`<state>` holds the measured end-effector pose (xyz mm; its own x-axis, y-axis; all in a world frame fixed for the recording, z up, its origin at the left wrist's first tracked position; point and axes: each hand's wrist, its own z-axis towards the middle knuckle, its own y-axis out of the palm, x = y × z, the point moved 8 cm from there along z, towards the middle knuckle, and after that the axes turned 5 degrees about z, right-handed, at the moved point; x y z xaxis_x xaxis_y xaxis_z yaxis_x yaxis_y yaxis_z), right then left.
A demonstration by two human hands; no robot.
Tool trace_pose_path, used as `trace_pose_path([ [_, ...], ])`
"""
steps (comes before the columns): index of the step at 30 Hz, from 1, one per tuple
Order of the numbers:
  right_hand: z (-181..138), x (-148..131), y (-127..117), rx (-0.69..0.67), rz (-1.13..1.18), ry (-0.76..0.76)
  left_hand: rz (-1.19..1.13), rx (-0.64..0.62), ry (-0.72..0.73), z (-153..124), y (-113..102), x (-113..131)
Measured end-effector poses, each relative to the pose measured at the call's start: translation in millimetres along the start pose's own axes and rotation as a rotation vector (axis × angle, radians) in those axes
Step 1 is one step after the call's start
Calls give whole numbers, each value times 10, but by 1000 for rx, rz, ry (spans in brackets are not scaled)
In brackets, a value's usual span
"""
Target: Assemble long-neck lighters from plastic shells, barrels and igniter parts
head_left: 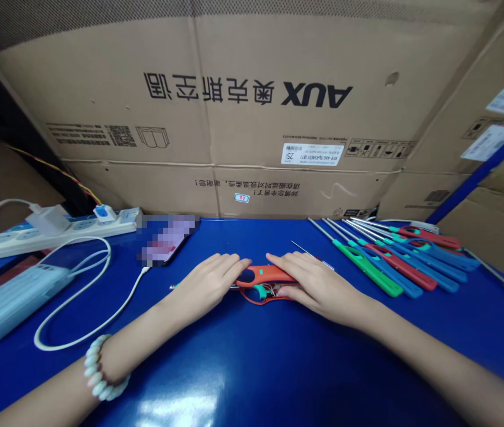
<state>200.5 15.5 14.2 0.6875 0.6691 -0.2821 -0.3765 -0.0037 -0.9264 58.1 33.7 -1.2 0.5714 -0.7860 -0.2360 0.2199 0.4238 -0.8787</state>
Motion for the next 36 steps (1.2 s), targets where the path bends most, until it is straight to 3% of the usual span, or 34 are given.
trace_pose_path([
  [9,9,31,-37,-20,145,36,-19,-22,19,24,-11,36],
  [20,10,163,-42,-6,79,135,24,-71,-39,30,-6,-158],
  [27,8,123,46,-92,84,118,-125,-155,-98,21,39,-200],
  [36,4,187,74,-128,58,166,-260,-207,-40,9,28,-92],
])
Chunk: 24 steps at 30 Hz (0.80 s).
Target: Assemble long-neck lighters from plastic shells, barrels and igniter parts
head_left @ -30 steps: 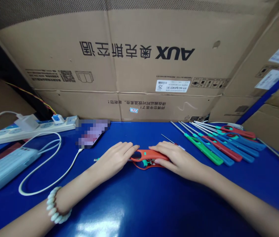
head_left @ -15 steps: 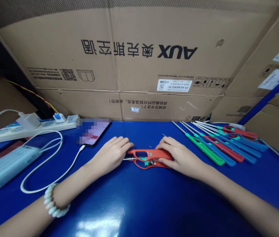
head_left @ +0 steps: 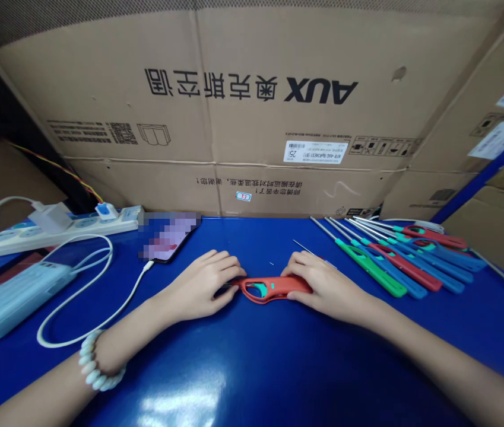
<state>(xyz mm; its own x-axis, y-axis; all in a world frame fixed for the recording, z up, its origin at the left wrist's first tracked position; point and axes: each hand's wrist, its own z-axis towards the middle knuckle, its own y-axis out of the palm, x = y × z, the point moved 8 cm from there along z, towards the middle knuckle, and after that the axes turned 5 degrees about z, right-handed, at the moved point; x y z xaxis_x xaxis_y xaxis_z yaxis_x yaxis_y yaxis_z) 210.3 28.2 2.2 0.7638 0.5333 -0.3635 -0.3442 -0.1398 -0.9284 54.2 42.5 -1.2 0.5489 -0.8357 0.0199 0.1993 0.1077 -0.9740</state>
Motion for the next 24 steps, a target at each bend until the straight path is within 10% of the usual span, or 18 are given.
trace_pose_path([
  [24,7,23,84,-50,-1,40,-47,-41,16,2,53,5],
])
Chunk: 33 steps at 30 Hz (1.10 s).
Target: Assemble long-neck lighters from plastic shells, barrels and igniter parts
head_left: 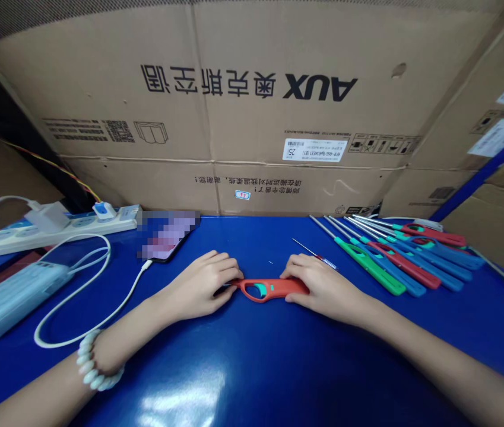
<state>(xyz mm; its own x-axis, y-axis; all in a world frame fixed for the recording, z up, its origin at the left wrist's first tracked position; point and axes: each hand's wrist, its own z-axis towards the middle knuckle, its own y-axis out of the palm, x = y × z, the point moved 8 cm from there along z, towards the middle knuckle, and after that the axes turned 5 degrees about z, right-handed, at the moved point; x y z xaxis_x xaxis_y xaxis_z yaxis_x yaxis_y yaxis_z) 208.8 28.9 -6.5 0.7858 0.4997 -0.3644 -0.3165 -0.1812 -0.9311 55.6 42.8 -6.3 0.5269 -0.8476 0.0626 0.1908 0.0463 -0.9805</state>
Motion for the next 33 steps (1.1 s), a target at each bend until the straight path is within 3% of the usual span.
trace_pose_path([
  [19,20,17,53,-37,-5,15,-92,-6,-3,31,15,-2],
  [33,-8,98,82,-55,184,116,-233,-78,-122,19,78,-29],
])
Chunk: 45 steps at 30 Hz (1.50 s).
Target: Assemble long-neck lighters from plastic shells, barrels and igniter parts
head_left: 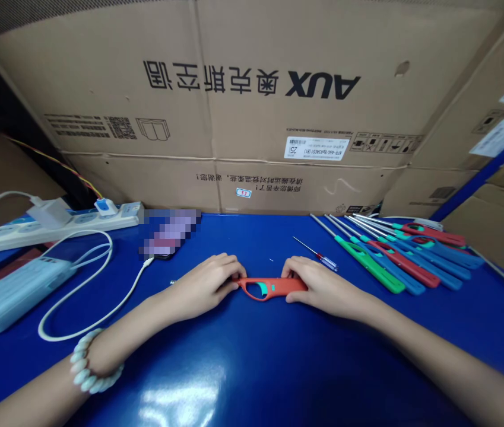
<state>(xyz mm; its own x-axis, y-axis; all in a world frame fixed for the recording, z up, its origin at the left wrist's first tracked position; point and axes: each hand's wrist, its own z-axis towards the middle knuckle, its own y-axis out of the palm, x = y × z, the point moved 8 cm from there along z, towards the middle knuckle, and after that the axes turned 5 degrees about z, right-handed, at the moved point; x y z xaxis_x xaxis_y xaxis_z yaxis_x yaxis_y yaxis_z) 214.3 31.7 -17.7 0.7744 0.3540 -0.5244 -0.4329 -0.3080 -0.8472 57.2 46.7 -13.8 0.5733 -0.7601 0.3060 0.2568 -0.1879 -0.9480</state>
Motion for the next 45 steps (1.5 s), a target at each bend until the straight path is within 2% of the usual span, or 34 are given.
trace_pose_path([
  [6,1,39,-1,-8,52,40,17,-52,-12,2,67,63],
  [11,-14,-60,-17,-19,4,10,29,-6,-47,3,73,71],
  [16,-23,-141,21,-58,-8,-50,180,41,-75,-17,56,87],
  [24,6,-135,17,48,-121,-65,377,126,-34,-18,40,134],
  [30,-9,-115,-79,16,9,-95,417,179,-8,-23,-5,155],
  [34,-12,-62,-128,-15,41,-51,434,217,-5,-30,-53,108],
  [40,-17,-78,-201,76,-77,-70,482,272,10,-29,-148,99],
  [45,-70,-188,-107,64,-239,-84,547,326,62,-51,-159,251],
])
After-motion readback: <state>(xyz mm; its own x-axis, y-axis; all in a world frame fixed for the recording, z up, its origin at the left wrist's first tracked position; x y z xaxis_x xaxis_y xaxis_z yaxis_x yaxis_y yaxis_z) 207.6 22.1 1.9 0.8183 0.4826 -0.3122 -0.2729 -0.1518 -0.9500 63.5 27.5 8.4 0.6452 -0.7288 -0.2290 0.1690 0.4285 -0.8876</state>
